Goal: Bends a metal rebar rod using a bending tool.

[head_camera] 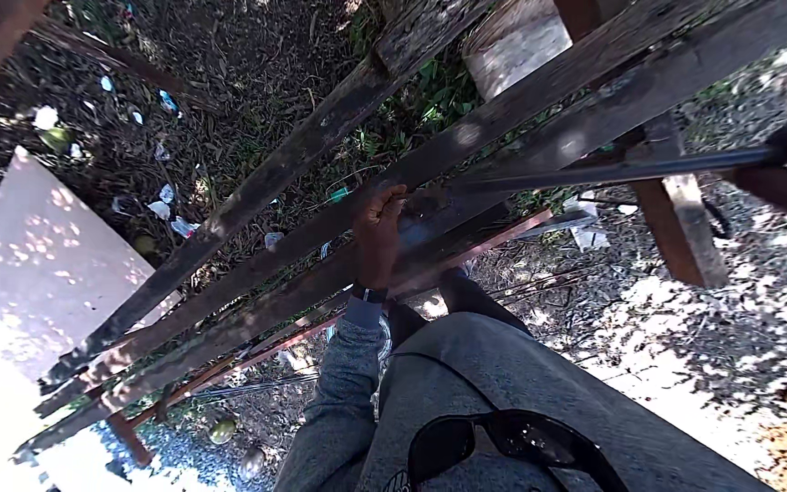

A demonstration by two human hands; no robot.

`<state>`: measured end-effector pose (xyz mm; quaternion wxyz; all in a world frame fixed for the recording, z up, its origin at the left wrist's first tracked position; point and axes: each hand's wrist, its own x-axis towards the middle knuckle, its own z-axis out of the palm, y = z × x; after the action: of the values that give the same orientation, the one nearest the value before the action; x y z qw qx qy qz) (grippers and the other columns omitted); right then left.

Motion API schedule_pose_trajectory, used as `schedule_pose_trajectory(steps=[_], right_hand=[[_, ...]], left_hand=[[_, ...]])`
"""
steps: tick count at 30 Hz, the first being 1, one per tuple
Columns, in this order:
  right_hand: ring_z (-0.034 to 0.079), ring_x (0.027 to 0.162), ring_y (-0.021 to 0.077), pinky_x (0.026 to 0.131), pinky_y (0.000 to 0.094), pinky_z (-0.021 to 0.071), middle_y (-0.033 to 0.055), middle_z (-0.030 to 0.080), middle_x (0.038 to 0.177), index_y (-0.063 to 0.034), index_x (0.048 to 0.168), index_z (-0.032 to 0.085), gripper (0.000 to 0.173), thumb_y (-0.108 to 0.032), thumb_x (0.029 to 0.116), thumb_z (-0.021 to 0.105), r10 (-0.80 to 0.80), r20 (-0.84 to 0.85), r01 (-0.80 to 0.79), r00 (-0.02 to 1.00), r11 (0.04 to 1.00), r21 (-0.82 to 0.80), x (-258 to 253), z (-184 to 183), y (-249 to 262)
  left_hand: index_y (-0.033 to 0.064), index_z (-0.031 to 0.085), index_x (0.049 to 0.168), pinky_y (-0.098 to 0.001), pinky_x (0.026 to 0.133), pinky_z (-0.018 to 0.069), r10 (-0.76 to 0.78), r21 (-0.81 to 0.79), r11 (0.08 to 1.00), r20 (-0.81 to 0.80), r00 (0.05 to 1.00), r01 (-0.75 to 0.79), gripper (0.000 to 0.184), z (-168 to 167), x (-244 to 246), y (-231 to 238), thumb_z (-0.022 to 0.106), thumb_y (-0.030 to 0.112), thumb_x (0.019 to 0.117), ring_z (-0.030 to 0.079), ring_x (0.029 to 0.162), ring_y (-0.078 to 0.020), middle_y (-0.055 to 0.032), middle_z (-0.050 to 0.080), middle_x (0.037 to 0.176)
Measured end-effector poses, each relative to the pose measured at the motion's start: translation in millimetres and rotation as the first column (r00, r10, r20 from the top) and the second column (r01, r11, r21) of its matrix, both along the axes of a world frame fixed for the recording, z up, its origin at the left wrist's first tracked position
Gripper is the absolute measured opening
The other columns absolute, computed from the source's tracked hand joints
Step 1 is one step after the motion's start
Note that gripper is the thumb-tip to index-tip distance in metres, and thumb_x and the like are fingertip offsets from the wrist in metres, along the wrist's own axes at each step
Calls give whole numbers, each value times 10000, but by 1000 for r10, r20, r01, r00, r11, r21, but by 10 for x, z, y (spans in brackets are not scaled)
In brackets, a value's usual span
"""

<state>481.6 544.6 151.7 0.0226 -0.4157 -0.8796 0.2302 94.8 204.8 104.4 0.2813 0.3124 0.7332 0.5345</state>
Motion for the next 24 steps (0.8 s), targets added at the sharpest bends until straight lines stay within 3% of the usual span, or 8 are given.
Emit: schedule_pose_trajectory(steps=[2, 7, 11, 13, 16, 20, 21, 24], right_hand=[[640, 855, 499, 746, 669, 504, 317, 639, 942, 88, 1042, 597, 488, -390, 954, 636, 29, 9, -29, 1000, 1000, 11, 3, 86, -173], [636, 886, 523, 769, 686, 491, 332, 637, 966, 91, 1068, 595, 484, -380, 971, 640, 7, 54, -8, 999, 1000, 26, -163, 233, -281], [657, 872, 501, 740, 708, 488, 270, 666, 939, -11, 1038, 632, 569, -560, 912, 549, 118, 94, -128, 989, 986, 106, -281, 103, -199], [653, 822, 496, 672, 711, 471, 245, 662, 897, -47, 1017, 636, 594, -620, 906, 529, 159, 94, -171, 983, 976, 132, -371, 20, -228], [660, 835, 488, 667, 705, 475, 220, 671, 907, -70, 1016, 648, 561, -606, 924, 512, 161, 115, -178, 980, 971, 159, -529, 4, -352], [650, 800, 518, 642, 714, 456, 251, 662, 877, -41, 969, 632, 550, -577, 944, 511, 172, 121, -192, 978, 966, 172, -708, 120, -527], [651, 801, 514, 638, 715, 455, 248, 661, 881, -43, 973, 631, 548, -577, 944, 507, 170, 122, -190, 978, 967, 171, -719, 126, -543], [650, 806, 514, 643, 722, 454, 249, 664, 897, -48, 1011, 638, 569, -598, 938, 513, 165, 129, -185, 978, 969, 163, -698, 135, -578]], left_hand=[[154, 682, 1312, -373, 786, 628, -22, 3, 1000, -2, 1000, 22, 287, -6, -26, -4, 583, 255, 1062, 725, 933, -196, -47, 738, 1175], [137, 679, 1311, -389, 810, 632, -58, 9, 998, 1, 998, 58, 287, -15, -88, -26, 588, 241, 1060, 731, 939, -208, -64, 738, 1174], [159, 675, 1324, -383, 773, 625, -83, -5, 997, -9, 996, 83, 292, 14, -113, -47, 617, 222, 1044, 715, 932, -211, -64, 723, 1182], [176, 656, 1356, -370, 771, 616, -99, -18, 995, -31, 995, 99, 329, 34, -122, -55, 646, 202, 1027, 700, 960, -199, -59, 707, 1208], [184, 615, 1418, -374, 782, 618, -125, -20, 992, -39, 991, 124, 412, 56, -151, -82, 663, 144, 1011, 694, 985, -205, -75, 681, 1251], [161, 601, 1434, -359, 731, 611, -160, -20, 987, -15, 987, 160, 441, 43, -216, -128, 629, 63, 1005, 685, 910, -200, -91, 678, 1204], [139, 600, 1431, -360, 758, 611, -172, -13, 985, 0, 985, 172, 431, 35, -239, -120, 605, 48, 1010, 687, 923, -197, -99, 682, 1208], [60, 592, 1429, -411, 968, 581, -229, 47, 973, 100, 968, 225, 403, 2, -331, -30, 471, 40, 1045, 683, 1120, -213, -119, 670, 1325]])
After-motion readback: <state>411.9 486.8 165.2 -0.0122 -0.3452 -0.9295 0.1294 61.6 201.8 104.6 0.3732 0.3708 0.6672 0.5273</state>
